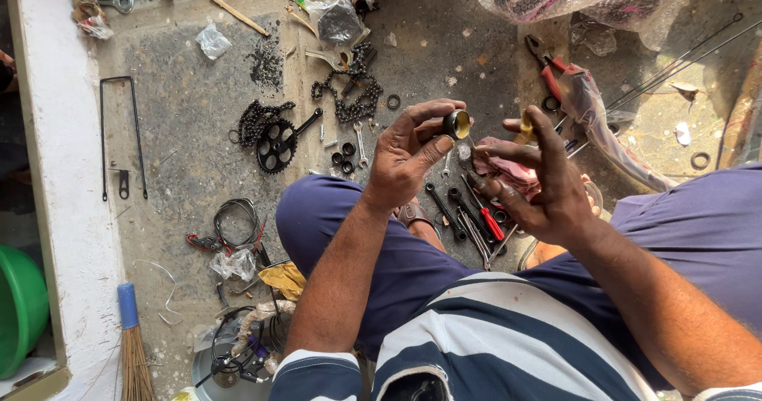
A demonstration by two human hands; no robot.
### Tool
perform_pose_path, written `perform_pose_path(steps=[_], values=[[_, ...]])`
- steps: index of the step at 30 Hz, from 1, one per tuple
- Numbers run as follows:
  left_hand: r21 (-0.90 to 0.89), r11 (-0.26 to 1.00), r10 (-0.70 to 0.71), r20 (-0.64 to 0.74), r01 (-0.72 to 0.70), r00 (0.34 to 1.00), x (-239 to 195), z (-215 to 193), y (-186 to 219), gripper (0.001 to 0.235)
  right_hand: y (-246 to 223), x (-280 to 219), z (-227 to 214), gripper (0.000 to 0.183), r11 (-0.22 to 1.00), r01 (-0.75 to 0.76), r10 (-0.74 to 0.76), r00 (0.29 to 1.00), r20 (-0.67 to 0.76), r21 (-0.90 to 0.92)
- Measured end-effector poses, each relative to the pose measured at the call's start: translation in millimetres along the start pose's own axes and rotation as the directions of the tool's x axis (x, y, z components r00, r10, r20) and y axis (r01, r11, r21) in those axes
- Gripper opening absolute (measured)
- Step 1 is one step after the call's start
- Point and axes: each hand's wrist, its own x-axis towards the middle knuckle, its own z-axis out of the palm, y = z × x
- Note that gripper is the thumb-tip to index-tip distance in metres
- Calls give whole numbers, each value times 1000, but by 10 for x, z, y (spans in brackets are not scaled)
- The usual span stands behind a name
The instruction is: The person opens a small paper packet and uses a brush to apply grease to the inside of small cylindrical metal parts. They handle several parts one by one, applying grease and placing them on the floor among other bicycle components.
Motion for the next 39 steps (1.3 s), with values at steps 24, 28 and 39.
perform_pose_path(steps=[24,28,39], values=[[-78,992,-97,44,101,994,36,3,133,33,-148,-52,-93,101,193,-233,234,954,185,953],[-211,940,-266,41,268,963,12,-9,100,30,-174,-23,-93,109,790,-149,113,989,98,594],[-18,917,-398,-101,399,912,-25,-24,-19,46,-184,98,207,74,658,358,-170,928,332,-663]])
